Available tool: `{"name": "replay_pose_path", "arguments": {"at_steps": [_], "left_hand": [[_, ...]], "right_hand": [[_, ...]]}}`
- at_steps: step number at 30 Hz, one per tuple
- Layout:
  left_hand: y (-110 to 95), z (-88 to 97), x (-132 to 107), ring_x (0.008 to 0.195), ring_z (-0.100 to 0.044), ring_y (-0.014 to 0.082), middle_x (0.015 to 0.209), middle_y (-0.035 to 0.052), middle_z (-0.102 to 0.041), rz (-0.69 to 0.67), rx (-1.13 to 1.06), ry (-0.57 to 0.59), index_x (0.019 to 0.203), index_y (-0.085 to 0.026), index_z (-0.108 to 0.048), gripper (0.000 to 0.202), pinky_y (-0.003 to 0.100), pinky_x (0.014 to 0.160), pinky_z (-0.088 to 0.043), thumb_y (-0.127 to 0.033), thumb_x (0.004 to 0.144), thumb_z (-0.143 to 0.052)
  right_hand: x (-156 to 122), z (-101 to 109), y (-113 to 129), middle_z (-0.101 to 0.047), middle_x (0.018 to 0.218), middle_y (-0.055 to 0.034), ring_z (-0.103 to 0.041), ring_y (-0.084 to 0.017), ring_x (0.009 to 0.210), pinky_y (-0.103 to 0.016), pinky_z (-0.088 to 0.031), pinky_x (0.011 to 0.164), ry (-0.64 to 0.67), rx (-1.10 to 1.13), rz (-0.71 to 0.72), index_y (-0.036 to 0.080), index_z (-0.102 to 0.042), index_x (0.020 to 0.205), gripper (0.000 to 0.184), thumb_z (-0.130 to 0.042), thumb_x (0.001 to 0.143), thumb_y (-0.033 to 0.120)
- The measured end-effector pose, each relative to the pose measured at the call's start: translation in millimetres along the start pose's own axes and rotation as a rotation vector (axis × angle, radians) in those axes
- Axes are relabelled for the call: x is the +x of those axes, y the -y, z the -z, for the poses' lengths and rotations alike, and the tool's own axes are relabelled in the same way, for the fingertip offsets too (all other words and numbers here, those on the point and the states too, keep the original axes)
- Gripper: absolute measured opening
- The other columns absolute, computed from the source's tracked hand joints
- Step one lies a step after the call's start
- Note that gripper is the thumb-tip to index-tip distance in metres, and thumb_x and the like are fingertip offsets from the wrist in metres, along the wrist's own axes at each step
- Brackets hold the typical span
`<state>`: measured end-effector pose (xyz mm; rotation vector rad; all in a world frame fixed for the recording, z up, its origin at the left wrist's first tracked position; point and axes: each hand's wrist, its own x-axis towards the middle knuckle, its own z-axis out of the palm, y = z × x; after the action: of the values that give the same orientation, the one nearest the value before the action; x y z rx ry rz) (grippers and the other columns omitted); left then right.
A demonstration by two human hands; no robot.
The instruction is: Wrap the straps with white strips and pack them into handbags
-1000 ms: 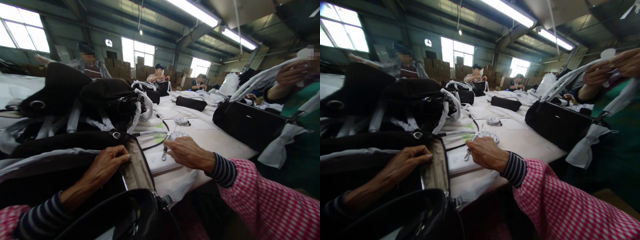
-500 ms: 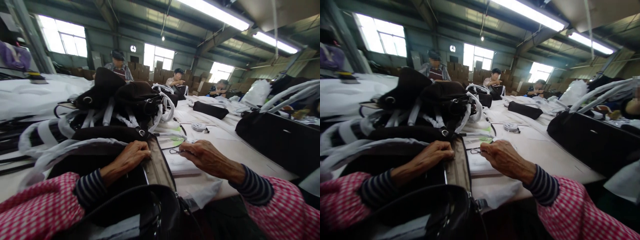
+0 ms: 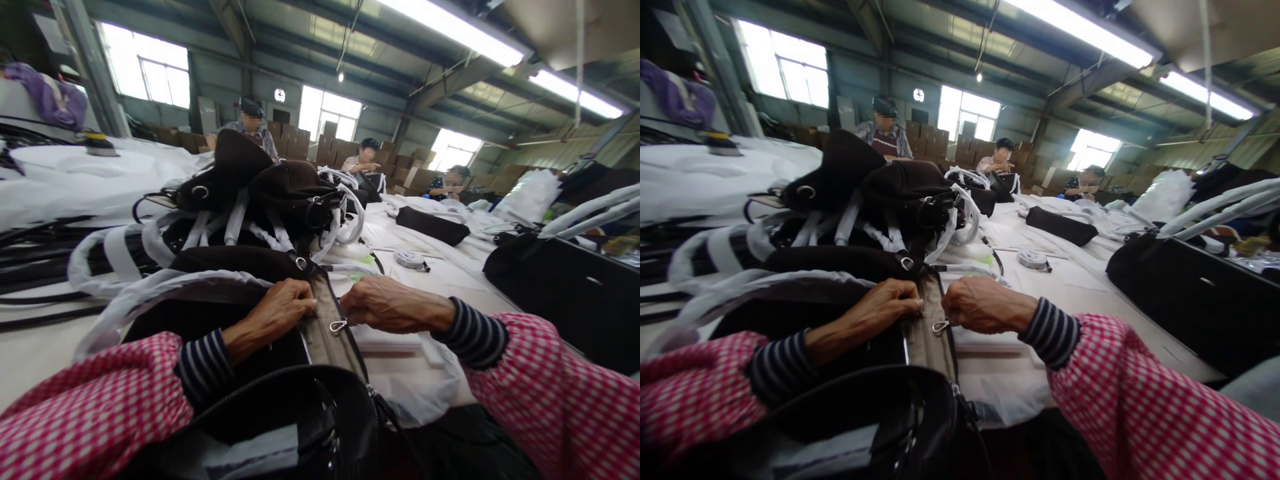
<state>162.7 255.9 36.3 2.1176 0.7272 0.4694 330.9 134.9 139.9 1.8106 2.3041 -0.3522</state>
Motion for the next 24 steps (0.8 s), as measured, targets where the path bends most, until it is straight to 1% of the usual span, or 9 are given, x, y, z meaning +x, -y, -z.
{"name": "replay_pose_path", "arguments": {"at_steps": [6, 11, 17, 21, 24], "left_hand": [[-1, -1.2, -1, 0.061, -0.052, 0.0164, 0.061, -0.0015, -0.058, 0.005, -0.001, -0.004, 0.064, -0.019, -0.059, 0.018, 0.028, 0.053, -0.031, -0.032, 0.076, -0.057], [-1, -2.1, -1, 0.06, -0.052, 0.0166, 0.06, -0.0011, -0.057, 0.009, 0.007, -0.01, 0.063, -0.019, -0.059, 0.017, 0.028, 0.052, -0.029, -0.032, 0.075, -0.056], [-1, -2.6, 0, 0.06, -0.053, 0.017, 0.06, -0.0006, -0.058, 0.012, 0.017, -0.017, 0.063, -0.019, -0.06, 0.016, 0.028, 0.053, -0.03, -0.031, 0.074, -0.056], [0, -2.4, 0, 0.059, -0.053, 0.0167, 0.059, -0.0007, -0.059, 0.014, 0.018, -0.017, 0.063, -0.019, -0.06, 0.017, 0.028, 0.052, -0.03, -0.031, 0.074, -0.056], [0, -2.4, 0, 0.059, -0.053, 0.0168, 0.06, -0.0008, -0.059, 0.013, 0.016, -0.018, 0.064, -0.019, -0.061, 0.017, 0.028, 0.052, -0.031, -0.031, 0.075, -0.056]], "right_hand": [[6, 1, 1, -0.06, 0.066, -0.0005, -0.044, -0.011, 0.058, -0.025, -0.029, 0.059, 0.019, -0.02, 0.015, 0.015, -0.07, 0.072, 0.016, -0.059, 0.083, 0.01], [9, 4, 0, -0.064, 0.069, -0.001, -0.05, -0.012, 0.061, -0.024, -0.03, 0.059, 0.027, -0.014, -0.005, 0.016, -0.074, 0.078, 0.013, -0.063, 0.082, 0.011], [8, 11, 4, -0.07, 0.077, -0.003, -0.056, -0.013, 0.068, -0.024, -0.032, 0.062, 0.034, -0.005, -0.011, 0.017, -0.076, 0.083, 0.013, -0.064, 0.088, 0.015], [11, 9, 4, -0.072, 0.079, -0.0034, -0.058, -0.014, 0.069, -0.024, -0.033, 0.062, 0.07, -0.012, -0.01, 0.017, -0.077, 0.085, 0.013, -0.065, 0.085, 0.013], [11, 9, 3, -0.072, 0.079, -0.0033, -0.058, -0.014, 0.069, -0.024, -0.033, 0.062, 0.064, 0.0, 0.001, 0.016, -0.077, 0.084, 0.014, -0.064, 0.084, 0.011]]}}
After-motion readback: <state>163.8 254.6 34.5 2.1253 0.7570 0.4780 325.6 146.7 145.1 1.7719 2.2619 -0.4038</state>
